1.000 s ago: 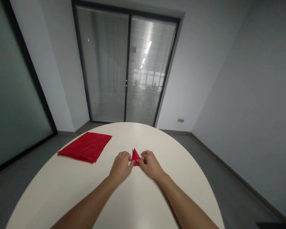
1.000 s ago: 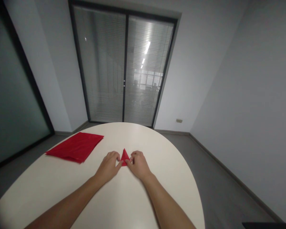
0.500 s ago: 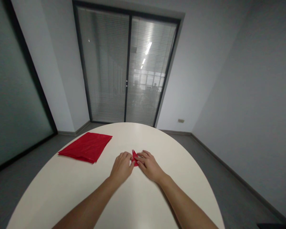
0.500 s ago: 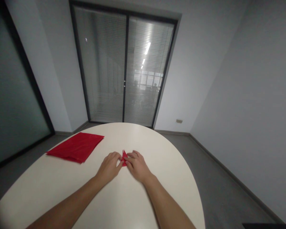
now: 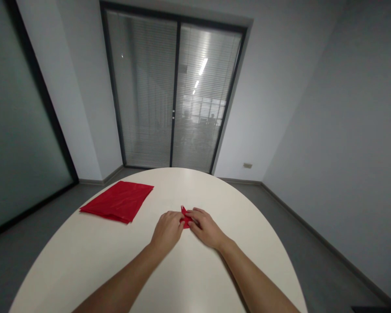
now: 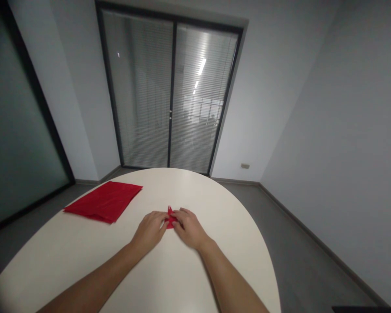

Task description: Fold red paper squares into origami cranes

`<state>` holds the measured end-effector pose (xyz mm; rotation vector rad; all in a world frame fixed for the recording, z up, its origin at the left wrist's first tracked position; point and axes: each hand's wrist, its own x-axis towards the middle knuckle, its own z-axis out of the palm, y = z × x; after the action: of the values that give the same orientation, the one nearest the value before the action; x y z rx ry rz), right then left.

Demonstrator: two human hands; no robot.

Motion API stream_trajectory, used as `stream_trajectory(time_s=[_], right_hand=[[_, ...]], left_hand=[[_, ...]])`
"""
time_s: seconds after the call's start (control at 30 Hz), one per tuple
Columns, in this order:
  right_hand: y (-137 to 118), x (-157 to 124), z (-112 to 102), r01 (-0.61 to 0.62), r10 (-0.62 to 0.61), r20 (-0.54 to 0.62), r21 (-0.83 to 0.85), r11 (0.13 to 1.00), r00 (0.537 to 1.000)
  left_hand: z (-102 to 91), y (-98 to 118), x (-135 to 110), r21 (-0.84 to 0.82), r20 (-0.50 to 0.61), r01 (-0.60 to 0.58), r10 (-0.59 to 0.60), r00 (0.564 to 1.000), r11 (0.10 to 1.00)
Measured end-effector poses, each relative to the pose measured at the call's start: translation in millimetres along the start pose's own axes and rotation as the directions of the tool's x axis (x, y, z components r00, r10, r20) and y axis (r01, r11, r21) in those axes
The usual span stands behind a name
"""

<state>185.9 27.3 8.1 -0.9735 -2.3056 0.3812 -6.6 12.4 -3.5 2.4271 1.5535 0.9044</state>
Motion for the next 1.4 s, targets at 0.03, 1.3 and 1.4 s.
stream_trajectory(time_s=[0.03, 1.3, 1.4], right_hand=[[0, 0, 0, -0.024, 0.024, -0.007, -0.013, 1.0, 1.0], [12, -1, 7, -0.259, 0.278, -0.183, 0.124, 0.958, 0.943], [15, -2, 10, -0.248, 0.283, -0.199, 0.185, 0.951, 0.938]], left_hand=[[-0.1, 0, 0, -0.013, 0.003, 0.009, -0.009, 1.0, 1.0], [-16.8, 9, -1, 0.061, 0.133, -0.175, 0.166, 0.977, 0.983], [-16.2, 6, -3, 0.03, 0.111, -0.214, 0.209, 0.972, 0.976]])
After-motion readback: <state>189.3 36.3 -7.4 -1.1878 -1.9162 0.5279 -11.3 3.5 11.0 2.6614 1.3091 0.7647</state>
